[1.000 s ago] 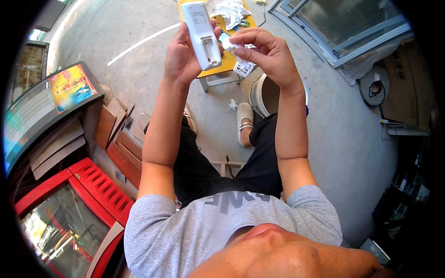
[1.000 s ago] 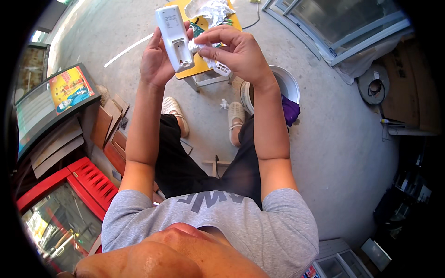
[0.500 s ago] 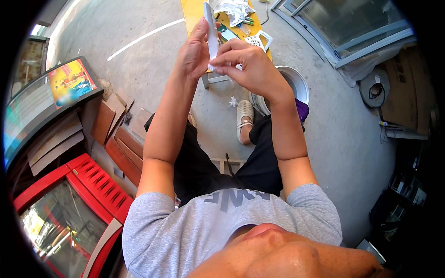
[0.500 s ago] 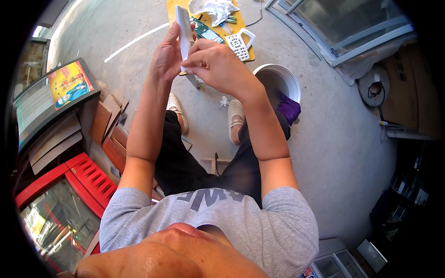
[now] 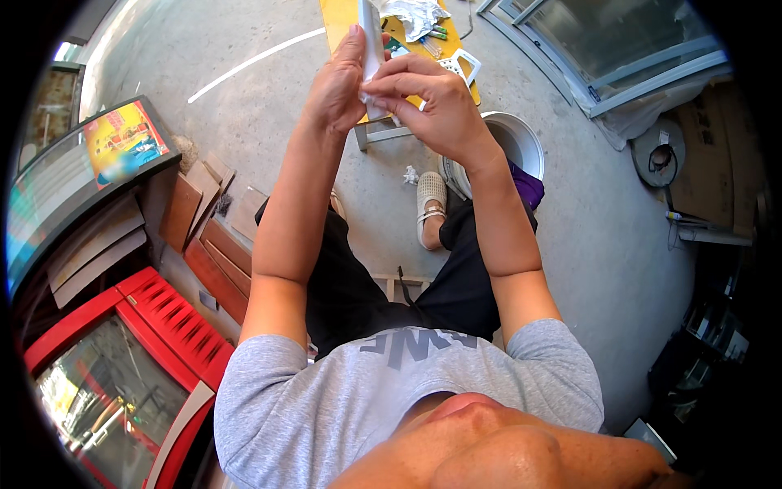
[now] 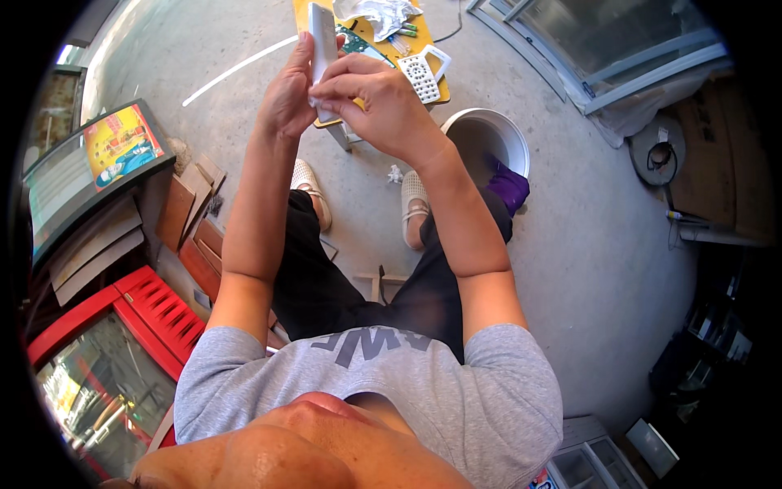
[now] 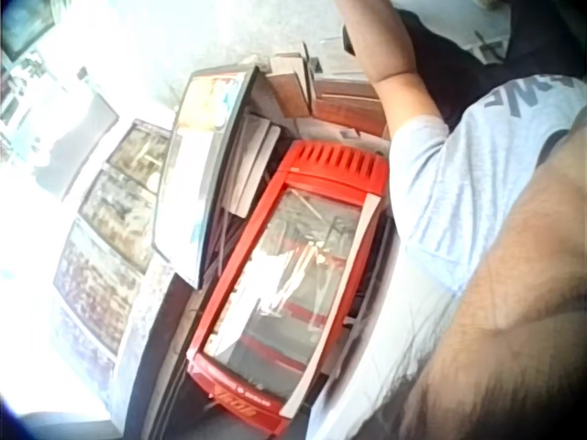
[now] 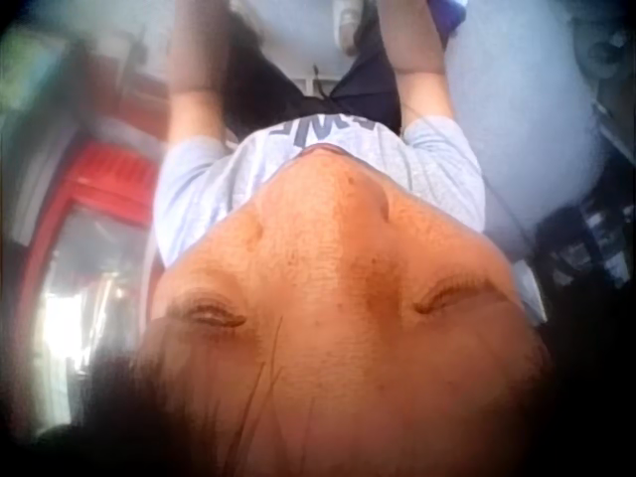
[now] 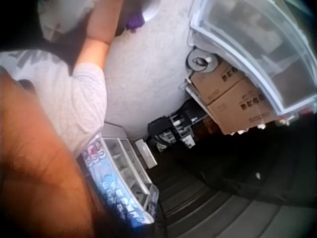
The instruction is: The person wipes the internal components and the plastic casing of a disassembled remote control using a cloth.
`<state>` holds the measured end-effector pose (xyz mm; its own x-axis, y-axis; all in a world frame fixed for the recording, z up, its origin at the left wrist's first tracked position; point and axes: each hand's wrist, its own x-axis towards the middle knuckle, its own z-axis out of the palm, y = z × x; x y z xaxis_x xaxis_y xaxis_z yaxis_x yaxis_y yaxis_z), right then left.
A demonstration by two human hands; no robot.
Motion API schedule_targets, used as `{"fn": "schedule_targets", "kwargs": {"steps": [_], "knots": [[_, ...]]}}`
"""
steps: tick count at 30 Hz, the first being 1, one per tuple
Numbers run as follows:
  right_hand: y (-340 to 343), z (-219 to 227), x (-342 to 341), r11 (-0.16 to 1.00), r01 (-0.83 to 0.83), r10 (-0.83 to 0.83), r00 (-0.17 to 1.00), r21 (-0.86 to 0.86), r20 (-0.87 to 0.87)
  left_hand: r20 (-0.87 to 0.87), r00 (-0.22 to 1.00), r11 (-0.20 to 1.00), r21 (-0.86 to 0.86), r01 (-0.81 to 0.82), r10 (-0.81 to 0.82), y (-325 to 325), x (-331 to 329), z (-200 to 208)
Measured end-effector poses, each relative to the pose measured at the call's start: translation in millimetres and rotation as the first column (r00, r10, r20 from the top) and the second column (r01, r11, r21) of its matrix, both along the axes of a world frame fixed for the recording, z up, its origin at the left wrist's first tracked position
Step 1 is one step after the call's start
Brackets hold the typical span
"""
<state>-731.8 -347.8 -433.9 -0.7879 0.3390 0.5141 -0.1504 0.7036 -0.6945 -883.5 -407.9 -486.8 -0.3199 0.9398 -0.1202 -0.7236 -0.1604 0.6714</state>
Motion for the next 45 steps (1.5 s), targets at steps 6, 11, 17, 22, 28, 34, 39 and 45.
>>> {"fn": "schedule_targets", "kwargs": {"steps": [6,11,17,22,28,34,39,45], "knots": [[-5,4,10,0.988,-0.127,0.150,0.917,-0.086,0.369,0.189,0.959,0.976,0.005,-0.216,0.211,-2,-37,-10],[-8,6,2,0.997,0.051,-0.049,0.998,-0.050,0.042,0.169,0.931,0.944,-0.120,-0.306,0.323,1,-19,3],[-16,-17,-18,0.968,0.133,-0.089,0.975,0.212,-0.206,0.358,0.904,0.969,-0.010,-0.245,0.232,-1,-19,-7],[5,-23,-8,0.961,0.204,-0.188,0.977,0.188,-0.098,0.743,0.668,0.971,0.188,-0.149,-0.042,-8,-54,-6],[-15,-8,-19,0.976,0.178,-0.136,0.948,0.126,-0.288,0.718,0.688,0.976,0.209,-0.065,-0.108,-4,-43,-14],[5,-14,-12,0.975,0.217,-0.209,0.970,0.055,-0.126,0.741,0.658,0.962,0.258,-0.088,-0.138,-4,-46,-7],[18,-12,-3,0.896,0.189,-0.244,0.966,-0.402,-0.088,0.577,0.746,0.872,0.490,0.010,-0.332,-8,-32,-12],[22,-3,3,0.745,-0.029,-0.094,0.984,-0.666,-0.148,0.488,0.820,0.903,0.422,0.080,-0.300,-10,-9,18]]}}
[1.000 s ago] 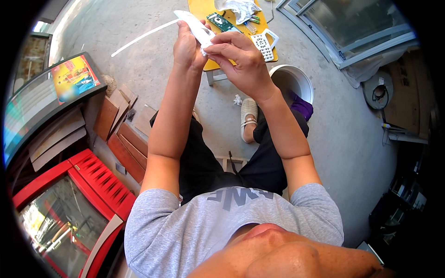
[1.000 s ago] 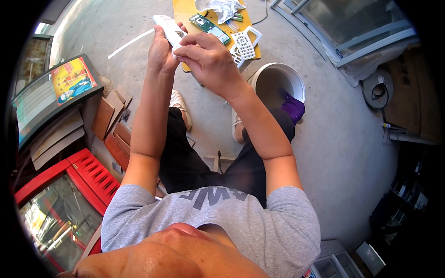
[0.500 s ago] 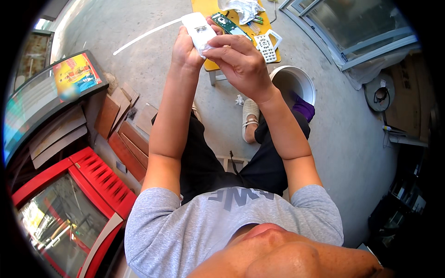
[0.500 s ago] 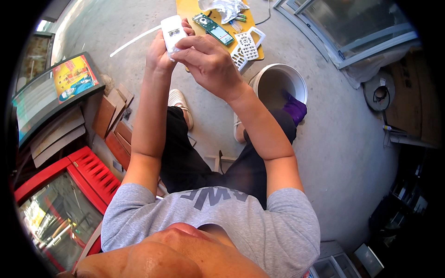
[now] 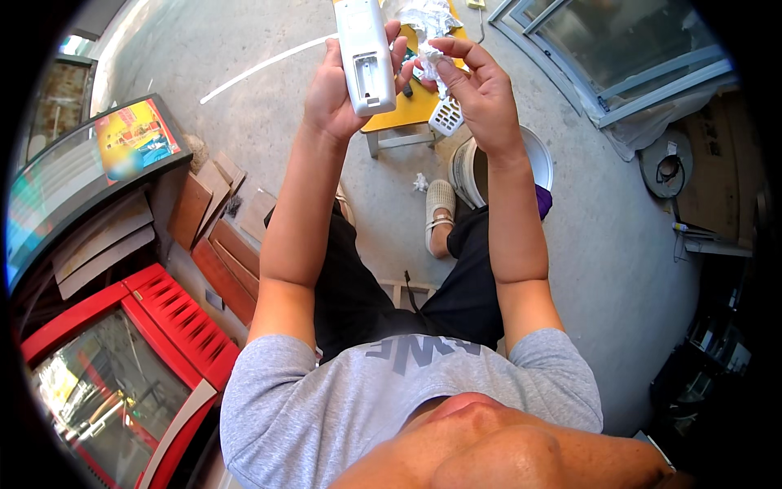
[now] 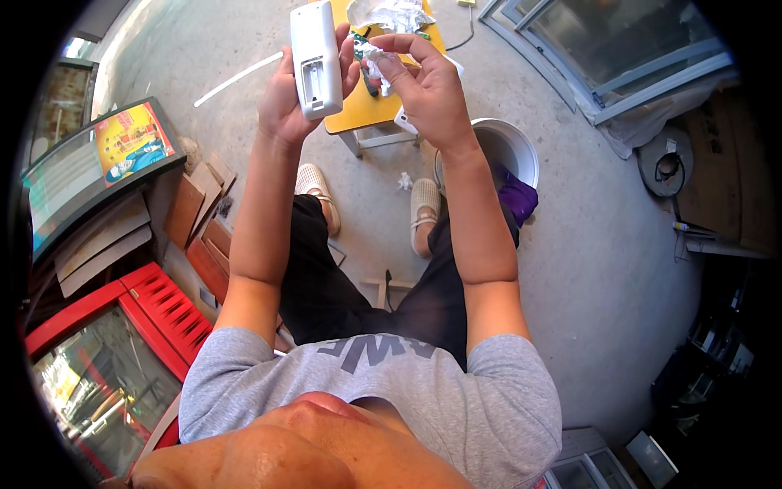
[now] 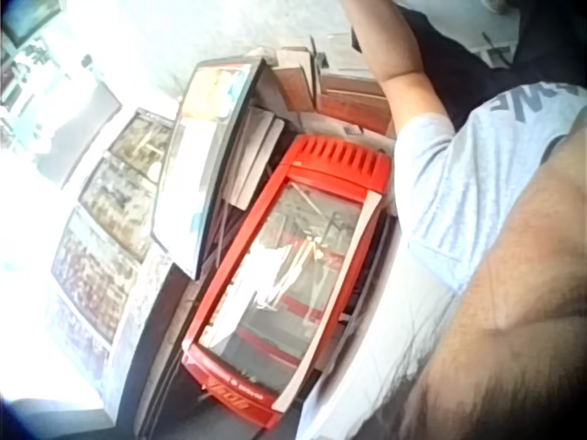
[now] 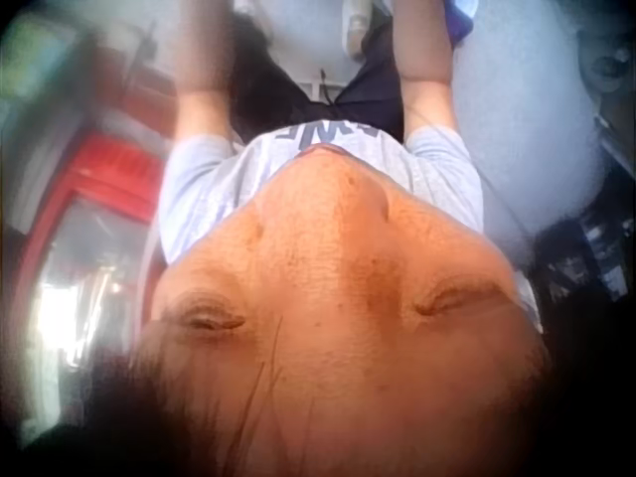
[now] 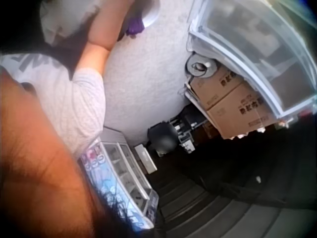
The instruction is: The person wipes the internal components and the plastic casing of a disassembled remote control using a cloth.
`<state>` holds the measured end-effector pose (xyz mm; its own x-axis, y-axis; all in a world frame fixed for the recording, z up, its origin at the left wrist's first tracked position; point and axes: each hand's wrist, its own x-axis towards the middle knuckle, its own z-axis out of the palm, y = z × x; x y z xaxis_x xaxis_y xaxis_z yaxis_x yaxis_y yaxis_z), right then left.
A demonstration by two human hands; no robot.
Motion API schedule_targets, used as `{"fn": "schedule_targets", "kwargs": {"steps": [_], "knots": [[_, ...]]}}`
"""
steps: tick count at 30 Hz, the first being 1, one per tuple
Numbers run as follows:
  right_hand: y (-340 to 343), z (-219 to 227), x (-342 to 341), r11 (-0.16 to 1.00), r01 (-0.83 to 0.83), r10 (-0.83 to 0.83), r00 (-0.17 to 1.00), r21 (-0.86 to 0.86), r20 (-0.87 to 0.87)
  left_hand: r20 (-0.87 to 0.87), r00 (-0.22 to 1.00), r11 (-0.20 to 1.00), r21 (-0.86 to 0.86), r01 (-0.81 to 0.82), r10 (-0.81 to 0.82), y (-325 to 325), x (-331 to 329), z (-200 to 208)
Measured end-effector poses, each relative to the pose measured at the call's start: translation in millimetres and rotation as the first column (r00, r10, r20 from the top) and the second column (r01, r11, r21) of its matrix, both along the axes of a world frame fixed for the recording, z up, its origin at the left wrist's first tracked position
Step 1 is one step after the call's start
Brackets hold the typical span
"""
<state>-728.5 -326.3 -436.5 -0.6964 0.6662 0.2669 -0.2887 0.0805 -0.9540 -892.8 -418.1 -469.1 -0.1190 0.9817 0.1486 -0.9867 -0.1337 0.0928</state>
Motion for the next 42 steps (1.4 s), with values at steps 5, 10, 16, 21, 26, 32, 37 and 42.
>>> {"fn": "schedule_targets", "kwargs": {"steps": [5,10,16,21,26,32,37,42], "knots": [[0,1,3,0.997,0.002,-0.005,0.999,0.078,0.045,-0.064,0.998,0.997,-0.079,-0.012,0.007,0,5,1],[0,-1,2,0.924,0.117,-0.148,0.987,0.365,0.058,-0.175,0.985,0.998,-0.064,-0.007,-0.004,1,13,4],[-2,4,1,0.717,0.220,-0.327,0.944,0.662,0.040,-0.326,0.944,0.987,-0.158,-0.009,-0.044,1,23,5],[5,7,4,0.629,0.377,-0.490,0.871,0.680,-0.030,-0.454,0.863,0.949,-0.304,0.083,-0.221,0,34,7],[18,11,11,0.623,0.521,-0.599,0.798,0.583,-0.073,-0.484,0.839,0.945,-0.312,0.100,-0.248,2,48,15],[8,15,11,0.579,0.476,-0.575,0.814,0.662,-0.082,-0.699,0.671,0.926,-0.375,-0.050,-0.247,1,48,13],[10,10,10,0.521,0.450,-0.563,0.820,0.725,-0.104,-0.822,0.529,0.919,-0.352,-0.180,-0.211,-2,52,10],[19,9,15,0.524,0.423,-0.566,0.821,0.739,-0.069,-0.786,0.574,0.922,-0.364,-0.130,-0.229,-1,50,8]]}}
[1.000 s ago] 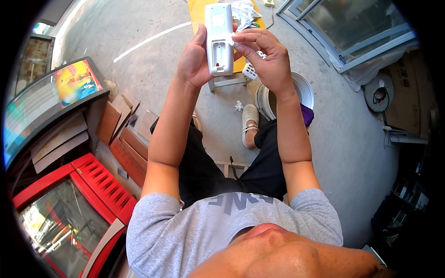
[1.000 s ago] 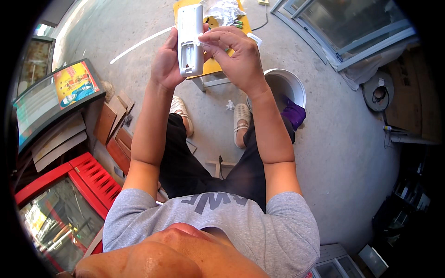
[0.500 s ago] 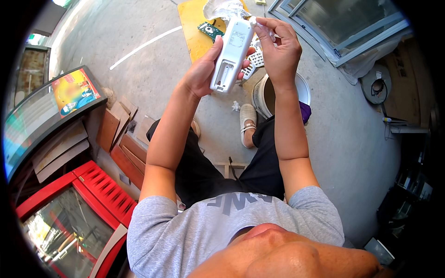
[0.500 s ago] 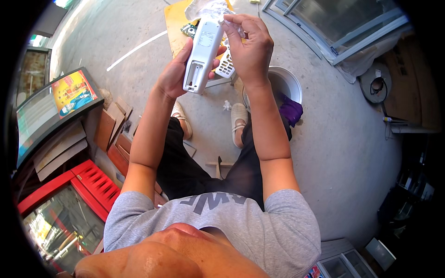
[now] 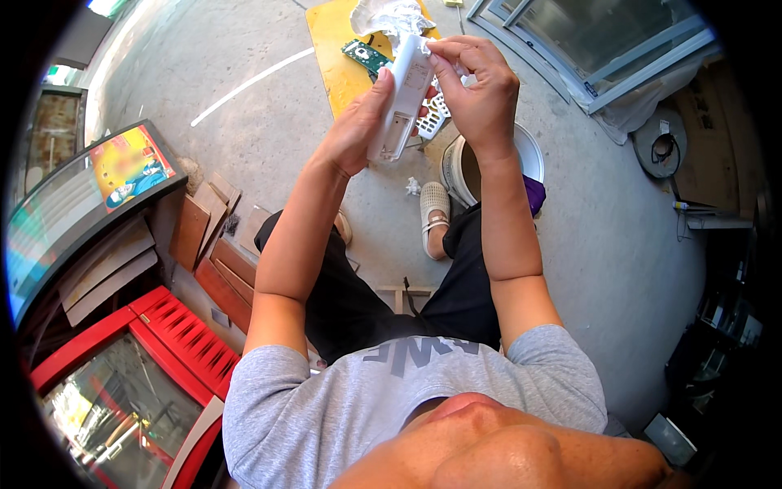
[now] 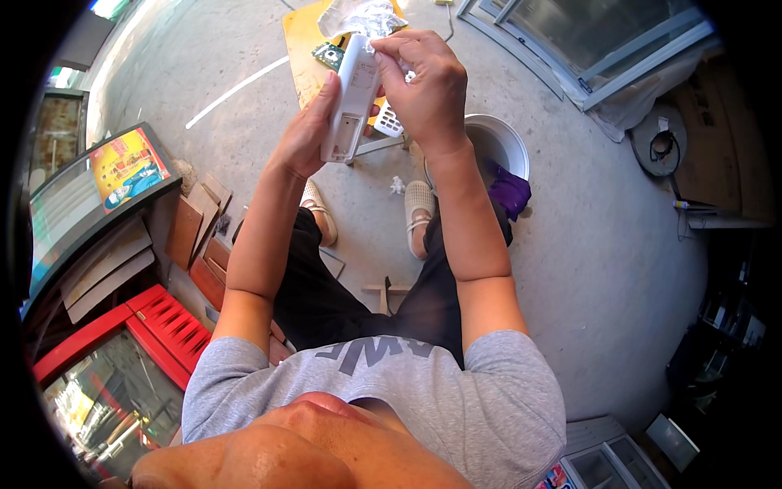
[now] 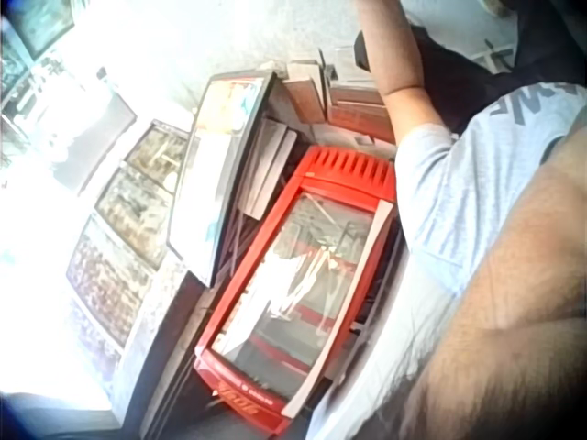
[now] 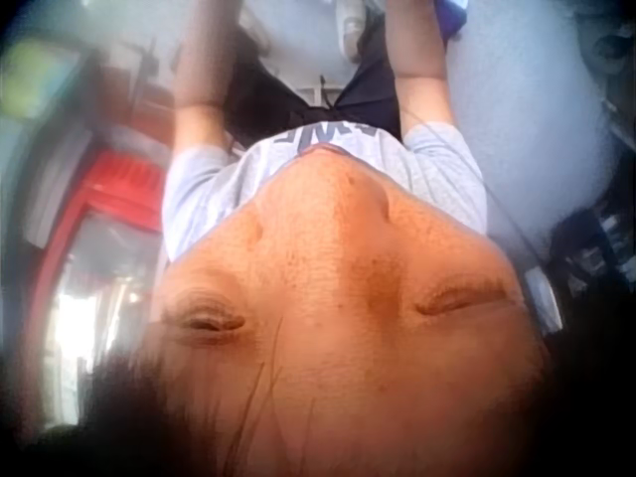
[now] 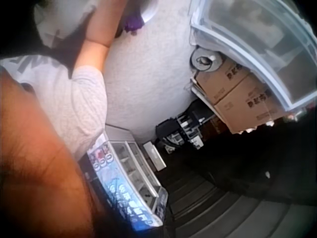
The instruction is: The person wipes the internal components and the plastic casing of a disassembled remote control using a cloth.
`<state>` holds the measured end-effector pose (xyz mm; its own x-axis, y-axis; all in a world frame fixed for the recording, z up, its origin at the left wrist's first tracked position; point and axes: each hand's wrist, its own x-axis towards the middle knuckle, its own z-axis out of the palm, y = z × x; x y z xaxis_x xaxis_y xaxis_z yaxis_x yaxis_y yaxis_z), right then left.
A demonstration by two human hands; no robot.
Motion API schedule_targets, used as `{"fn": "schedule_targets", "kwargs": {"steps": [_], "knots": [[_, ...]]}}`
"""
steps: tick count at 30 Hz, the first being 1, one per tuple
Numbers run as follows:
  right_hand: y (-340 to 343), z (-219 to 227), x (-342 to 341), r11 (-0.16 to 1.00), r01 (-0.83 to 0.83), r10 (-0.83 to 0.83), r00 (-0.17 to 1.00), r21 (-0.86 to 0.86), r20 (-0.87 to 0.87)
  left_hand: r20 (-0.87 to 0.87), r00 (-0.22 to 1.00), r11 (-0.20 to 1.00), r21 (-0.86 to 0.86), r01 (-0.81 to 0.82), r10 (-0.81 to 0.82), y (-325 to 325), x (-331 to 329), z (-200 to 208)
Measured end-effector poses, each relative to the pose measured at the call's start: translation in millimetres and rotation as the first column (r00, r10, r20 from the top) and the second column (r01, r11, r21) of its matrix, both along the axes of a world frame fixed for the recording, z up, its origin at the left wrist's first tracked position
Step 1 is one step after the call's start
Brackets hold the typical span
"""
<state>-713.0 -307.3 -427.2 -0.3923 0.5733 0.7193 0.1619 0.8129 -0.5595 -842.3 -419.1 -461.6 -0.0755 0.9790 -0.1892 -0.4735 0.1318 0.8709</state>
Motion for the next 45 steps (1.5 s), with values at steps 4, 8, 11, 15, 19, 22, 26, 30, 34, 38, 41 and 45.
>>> {"fn": "schedule_targets", "kwargs": {"steps": [4,8,11,15,19,22,26,30,34,38,41,45], "knots": [[-3,5,0,1.000,0.019,-0.019,1.000,-0.016,-0.006,-0.013,1.000,1.000,0.022,-0.022,0.022,1,2,1],[-4,8,1,0.999,0.040,-0.040,0.999,-0.021,0.016,0.028,0.999,0.999,0.025,-0.023,0.023,1,5,2],[-4,8,1,0.998,0.046,-0.046,0.999,-0.038,0.007,0.066,0.998,0.999,0.040,-0.013,0.010,2,6,4],[-7,6,-2,0.999,0.039,-0.040,0.998,-0.035,-0.050,-0.072,0.997,0.999,0.012,0.031,-0.030,3,-1,0],[-14,-2,-10,0.999,0.006,-0.005,1.000,0.046,-0.017,-0.067,0.998,0.998,-0.066,0.013,-0.018,3,10,-3],[-12,-5,-12,0.999,0.025,-0.025,1.000,0.038,-0.013,0.008,1.000,0.998,-0.055,0.012,-0.012,5,13,-3],[7,-2,1,0.995,0.100,-0.100,0.995,-0.007,-0.024,0.141,0.989,0.996,0.077,0.040,-0.051,5,5,-3],[26,-4,22,0.970,0.216,-0.216,0.976,-0.108,0.015,0.202,0.978,0.987,0.161,0.019,-0.052,3,-5,4],[7,0,3,0.974,0.014,-0.039,0.994,-0.225,-0.106,0.259,0.964,0.988,0.151,0.023,-0.062,4,-4,0],[-11,-6,-11,0.994,-0.107,0.107,0.994,-0.021,-0.009,0.246,0.965,0.996,0.052,0.077,-0.087,3,-10,-8],[-27,0,-11,0.879,-0.409,0.447,0.885,-0.245,0.128,0.577,0.817,0.991,0.110,-0.081,0.003,10,-16,-16],[-21,13,6,0.524,-0.504,0.694,0.720,-0.687,0.001,0.730,0.664,0.938,0.323,-0.126,-0.162,10,-36,-22]]}}
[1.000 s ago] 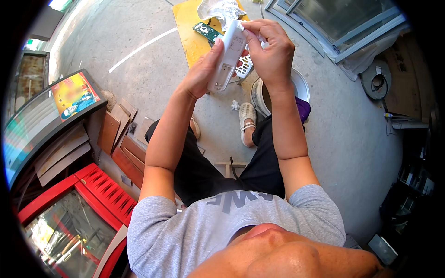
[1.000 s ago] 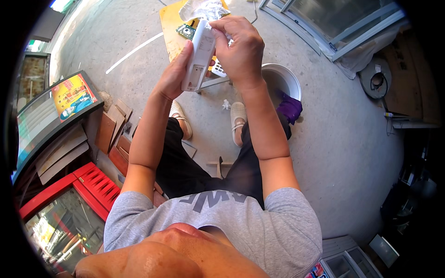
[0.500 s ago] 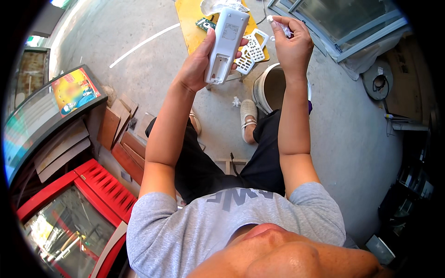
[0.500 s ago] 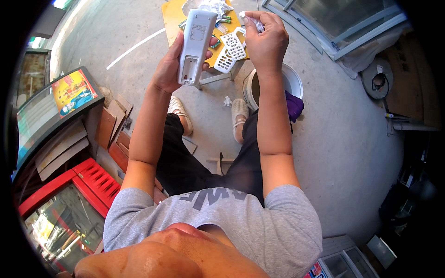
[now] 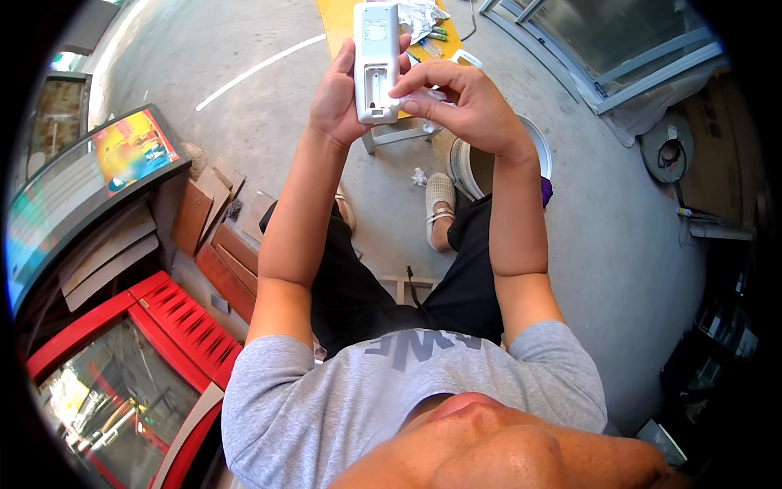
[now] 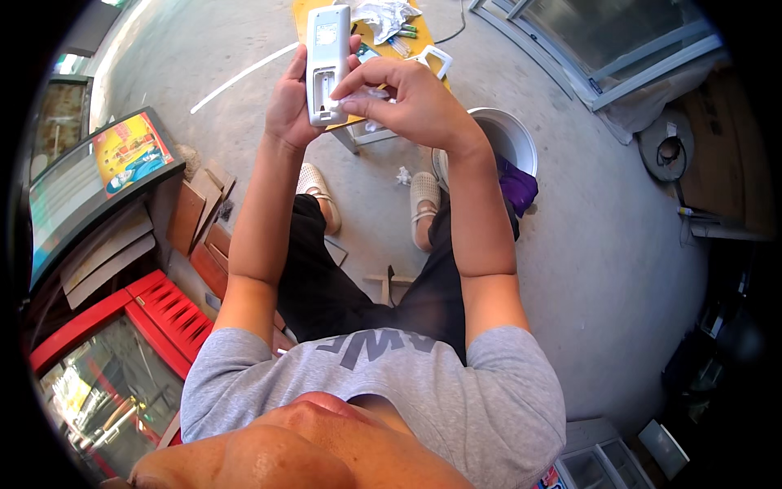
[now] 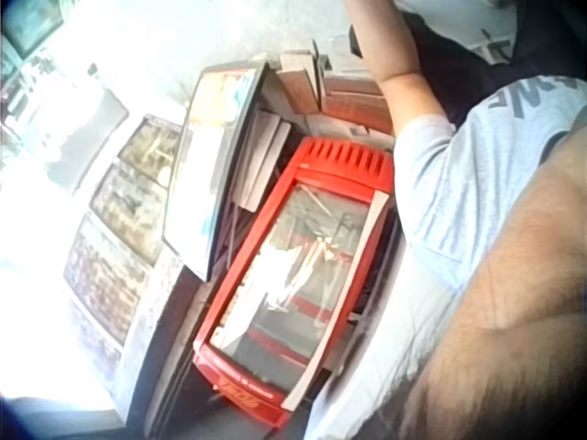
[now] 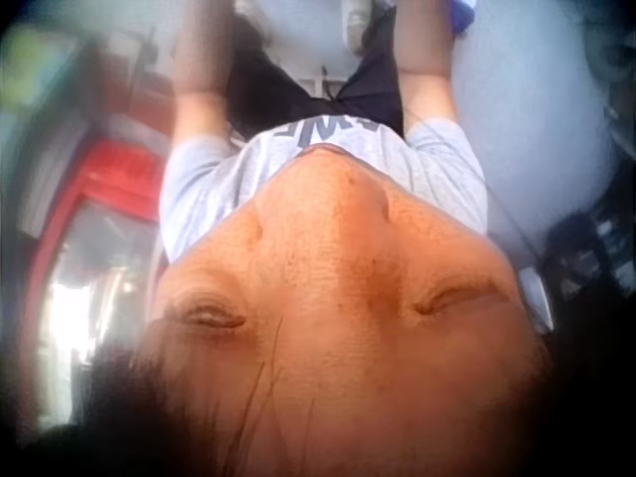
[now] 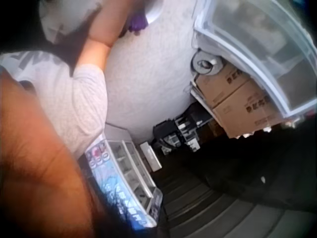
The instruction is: The person wipes the internal components and the plastic casing of a disassembled remote control using a cloth.
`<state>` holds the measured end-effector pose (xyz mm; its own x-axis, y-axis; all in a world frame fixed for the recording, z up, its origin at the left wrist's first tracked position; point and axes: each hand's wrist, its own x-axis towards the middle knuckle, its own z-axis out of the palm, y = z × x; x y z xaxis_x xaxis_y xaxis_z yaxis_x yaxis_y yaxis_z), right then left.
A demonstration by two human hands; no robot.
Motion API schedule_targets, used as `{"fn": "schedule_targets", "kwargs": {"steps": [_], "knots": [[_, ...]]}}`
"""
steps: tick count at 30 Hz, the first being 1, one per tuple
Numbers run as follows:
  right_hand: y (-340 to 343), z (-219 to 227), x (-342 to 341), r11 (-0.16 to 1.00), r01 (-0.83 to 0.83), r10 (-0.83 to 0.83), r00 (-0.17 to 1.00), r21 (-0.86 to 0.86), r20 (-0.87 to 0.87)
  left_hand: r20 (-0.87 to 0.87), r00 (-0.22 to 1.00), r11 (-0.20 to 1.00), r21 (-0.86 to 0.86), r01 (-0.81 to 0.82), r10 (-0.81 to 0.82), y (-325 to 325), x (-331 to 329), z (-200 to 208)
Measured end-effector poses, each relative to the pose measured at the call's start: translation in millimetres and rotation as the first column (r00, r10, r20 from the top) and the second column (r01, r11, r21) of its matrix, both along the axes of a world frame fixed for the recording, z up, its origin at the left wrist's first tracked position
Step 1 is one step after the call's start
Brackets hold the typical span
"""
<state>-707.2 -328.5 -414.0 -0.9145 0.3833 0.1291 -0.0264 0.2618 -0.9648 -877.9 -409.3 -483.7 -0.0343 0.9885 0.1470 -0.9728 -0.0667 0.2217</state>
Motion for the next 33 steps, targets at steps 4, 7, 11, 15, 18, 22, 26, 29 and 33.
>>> {"fn": "schedule_targets", "kwargs": {"steps": [4,7,11,15,18,22,26,29,33], "knots": [[6,-8,0,0.941,0.210,-0.185,0.976,0.265,-0.116,0.005,1.000,1.000,-0.005,-0.028,0.028,-1,-3,3],[-7,-10,-11,0.896,0.302,-0.252,0.949,0.325,-0.188,-0.072,0.992,0.986,-0.122,-0.111,0.103,-2,1,10],[-22,-4,-17,0.756,0.360,-0.307,0.933,0.546,-0.190,-0.318,0.932,0.965,-0.137,-0.224,0.172,-3,6,15],[-22,-15,-22,0.670,0.360,-0.274,0.933,0.649,-0.235,-0.530,0.821,0.915,-0.188,-0.358,0.212,-3,14,20],[-27,-15,-22,0.664,0.355,-0.309,0.932,0.658,-0.191,-0.601,0.764,0.893,-0.178,-0.414,0.234,-3,15,18],[-29,-21,-28,0.645,0.512,-0.461,0.853,0.568,-0.245,-0.473,0.848,0.895,-0.229,-0.382,0.241,0,25,17],[-29,-21,-31,0.671,0.567,-0.442,0.823,0.478,-0.356,-0.512,0.820,0.886,-0.214,-0.410,0.256,-2,26,23],[-28,-20,-28,0.649,0.520,-0.421,0.854,0.556,-0.306,-0.526,0.800,0.876,-0.191,-0.443,0.290,-2,26,25],[-25,-13,-24,0.554,0.408,-0.307,0.910,0.725,-0.278,-0.551,0.779,0.866,-0.187,-0.464,0.299,-2,16,19]]}}
